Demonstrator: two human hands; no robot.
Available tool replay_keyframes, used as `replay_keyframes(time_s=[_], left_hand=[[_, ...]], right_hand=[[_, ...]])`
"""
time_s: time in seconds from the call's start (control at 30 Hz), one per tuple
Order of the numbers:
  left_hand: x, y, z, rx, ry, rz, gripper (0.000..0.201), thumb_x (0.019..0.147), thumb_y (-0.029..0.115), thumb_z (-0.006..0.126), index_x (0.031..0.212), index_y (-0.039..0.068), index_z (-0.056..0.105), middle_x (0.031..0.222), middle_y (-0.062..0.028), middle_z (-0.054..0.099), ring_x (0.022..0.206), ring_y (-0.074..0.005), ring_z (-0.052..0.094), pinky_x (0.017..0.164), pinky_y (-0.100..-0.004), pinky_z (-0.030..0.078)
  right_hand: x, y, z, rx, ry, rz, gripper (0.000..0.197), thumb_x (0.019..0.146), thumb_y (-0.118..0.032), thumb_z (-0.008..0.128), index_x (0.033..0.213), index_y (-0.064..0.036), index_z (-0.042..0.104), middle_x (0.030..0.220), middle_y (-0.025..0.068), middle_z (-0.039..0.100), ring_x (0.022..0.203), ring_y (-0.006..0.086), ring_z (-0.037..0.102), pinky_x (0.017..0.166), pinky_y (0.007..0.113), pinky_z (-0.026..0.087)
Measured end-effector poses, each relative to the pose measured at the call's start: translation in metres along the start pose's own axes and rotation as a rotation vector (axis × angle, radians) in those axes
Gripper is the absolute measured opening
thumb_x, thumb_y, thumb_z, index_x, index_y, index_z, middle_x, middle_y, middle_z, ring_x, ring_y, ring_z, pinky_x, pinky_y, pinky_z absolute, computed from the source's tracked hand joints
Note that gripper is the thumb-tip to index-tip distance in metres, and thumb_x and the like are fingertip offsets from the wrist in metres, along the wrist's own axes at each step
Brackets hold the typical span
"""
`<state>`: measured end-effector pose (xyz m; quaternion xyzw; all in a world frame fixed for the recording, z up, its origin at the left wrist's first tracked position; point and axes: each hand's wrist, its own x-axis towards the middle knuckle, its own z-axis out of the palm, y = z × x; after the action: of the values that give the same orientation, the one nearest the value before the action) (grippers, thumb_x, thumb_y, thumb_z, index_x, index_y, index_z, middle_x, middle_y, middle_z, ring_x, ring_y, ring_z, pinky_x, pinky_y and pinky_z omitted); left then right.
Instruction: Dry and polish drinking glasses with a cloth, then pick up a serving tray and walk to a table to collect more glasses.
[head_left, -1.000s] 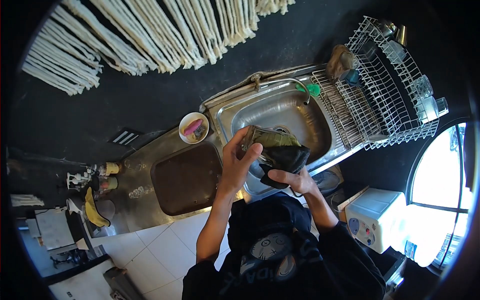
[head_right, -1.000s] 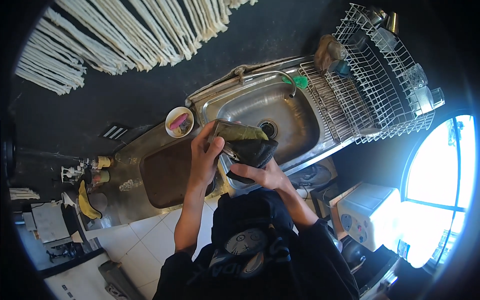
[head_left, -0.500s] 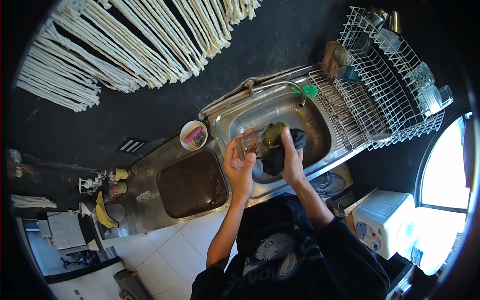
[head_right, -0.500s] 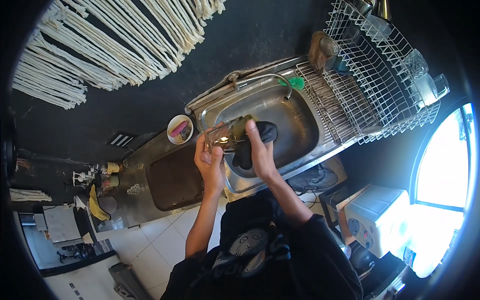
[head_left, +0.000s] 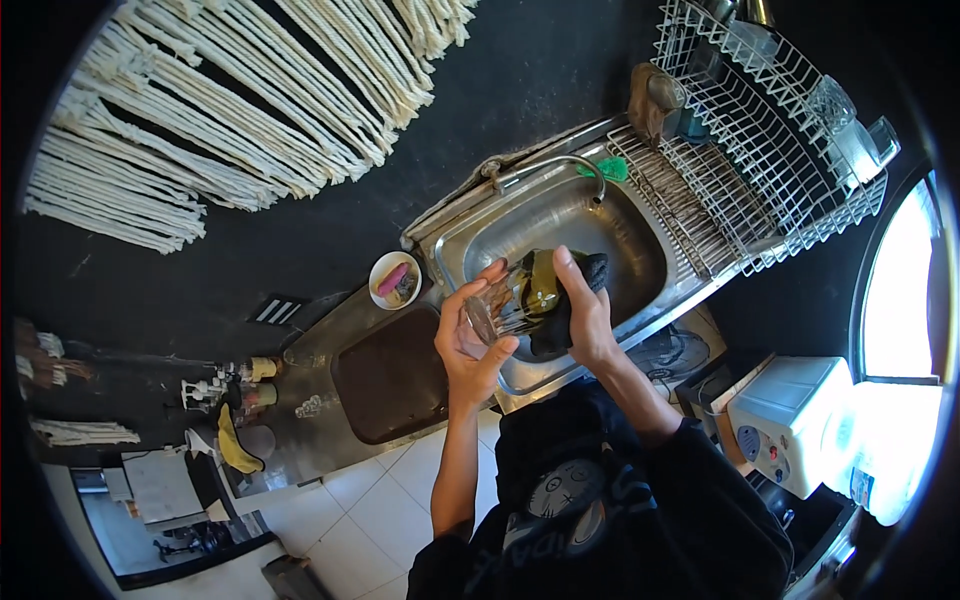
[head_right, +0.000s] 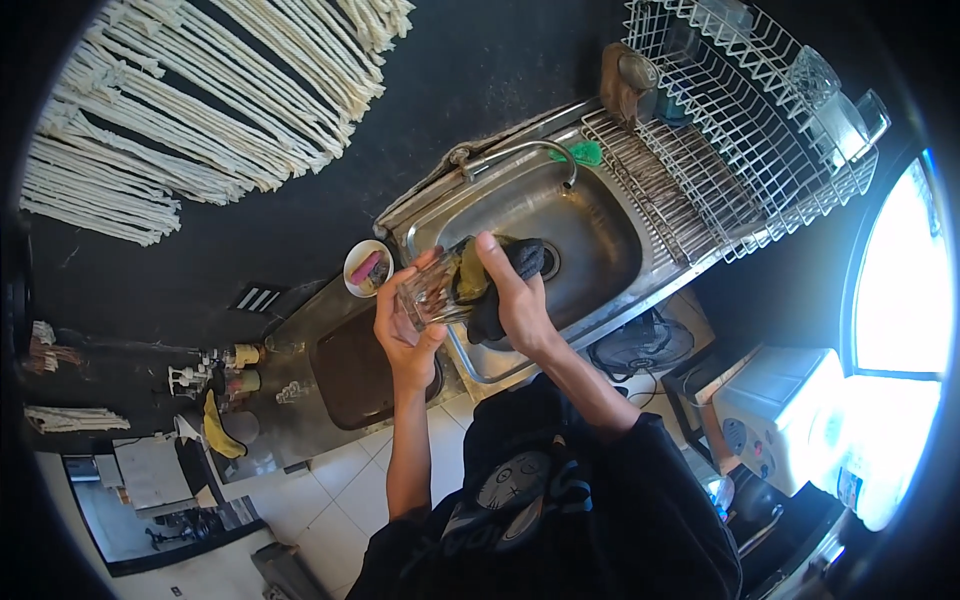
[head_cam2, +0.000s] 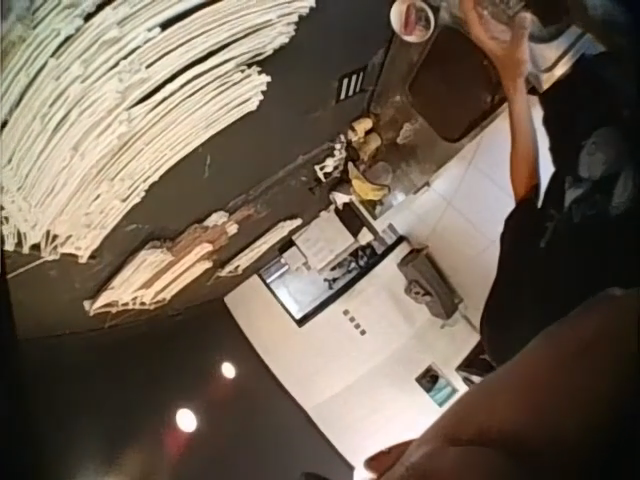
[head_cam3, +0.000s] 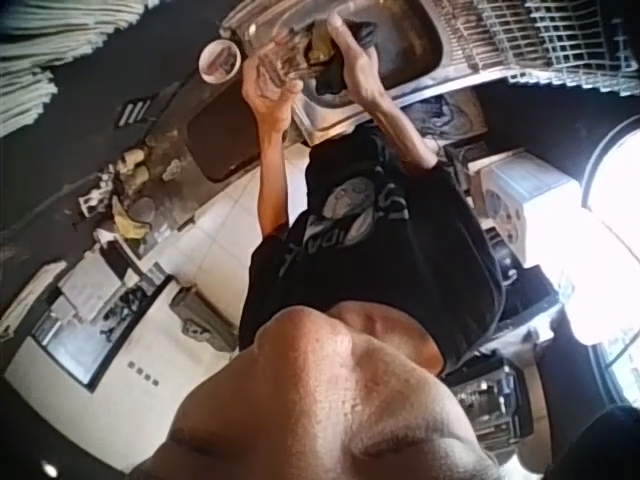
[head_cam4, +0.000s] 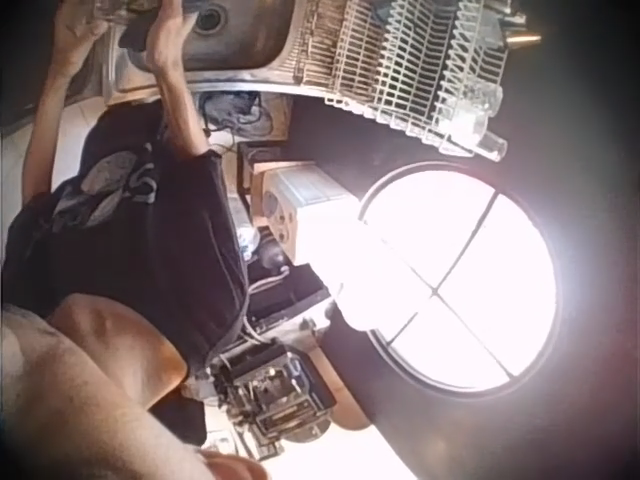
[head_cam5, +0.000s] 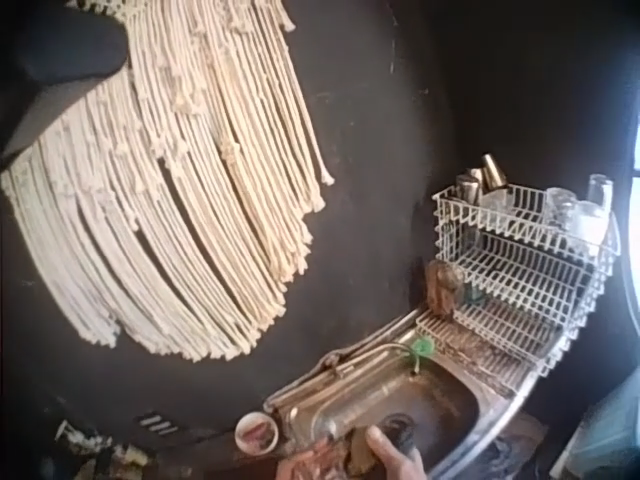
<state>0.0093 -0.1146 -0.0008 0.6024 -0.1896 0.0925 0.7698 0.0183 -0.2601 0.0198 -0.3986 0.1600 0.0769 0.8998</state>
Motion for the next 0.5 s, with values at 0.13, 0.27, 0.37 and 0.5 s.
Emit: replay_keyframes(time_s=[0.13, 0.27, 0.37, 0.5], left_hand=[[0.000, 0.013, -0.013, -0.048, -0.050, -0.047, 0.064, 0.072, 0.017, 0.079, 0.124, 0.000, 0.045, 0.132, -0.0231, 0.048, 0.125, -0.0319, 0.046, 0.107, -0.0416, 0.033], [0.008, 0.038, -0.015, -0.164, -0.239, -0.112, 0.065, 0.069, 0.013, 0.080, 0.122, -0.001, 0.046, 0.127, -0.0237, 0.052, 0.126, -0.0343, 0.045, 0.107, -0.0428, 0.033], [0.014, 0.046, -0.009, -0.137, -0.351, -0.175, 0.064, 0.067, 0.013, 0.081, 0.121, -0.002, 0.050, 0.123, -0.0227, 0.055, 0.128, -0.0339, 0.043, 0.108, -0.0431, 0.033], [0.006, 0.042, -0.014, -0.114, -0.400, -0.183, 0.066, 0.069, 0.013, 0.081, 0.125, -0.002, 0.048, 0.125, -0.0217, 0.054, 0.128, -0.0330, 0.042, 0.108, -0.0431, 0.031]], right_hand=[[-0.006, -0.005, -0.026, -0.083, -0.330, 0.068, 0.060, 0.089, -0.046, 0.057, 0.122, 0.0035, 0.050, 0.116, 0.0131, 0.056, 0.108, 0.0190, 0.052, 0.092, 0.032, 0.041], [-0.020, 0.006, -0.037, 0.391, -0.733, 0.290, 0.063, 0.091, -0.041, 0.051, 0.133, 0.0045, 0.040, 0.130, 0.0184, 0.050, 0.120, 0.0271, 0.049, 0.103, 0.041, 0.037], [-0.040, 0.021, -0.022, 0.499, -0.404, 0.304, 0.053, 0.091, -0.039, 0.052, 0.124, 0.0025, 0.048, 0.117, 0.0155, 0.058, 0.104, 0.0243, 0.059, 0.094, 0.038, 0.046], [-0.048, 0.018, -0.014, 0.511, -0.373, 0.306, 0.052, 0.091, -0.041, 0.051, 0.121, 0.0021, 0.051, 0.113, 0.0149, 0.060, 0.102, 0.0227, 0.061, 0.088, 0.036, 0.049]])
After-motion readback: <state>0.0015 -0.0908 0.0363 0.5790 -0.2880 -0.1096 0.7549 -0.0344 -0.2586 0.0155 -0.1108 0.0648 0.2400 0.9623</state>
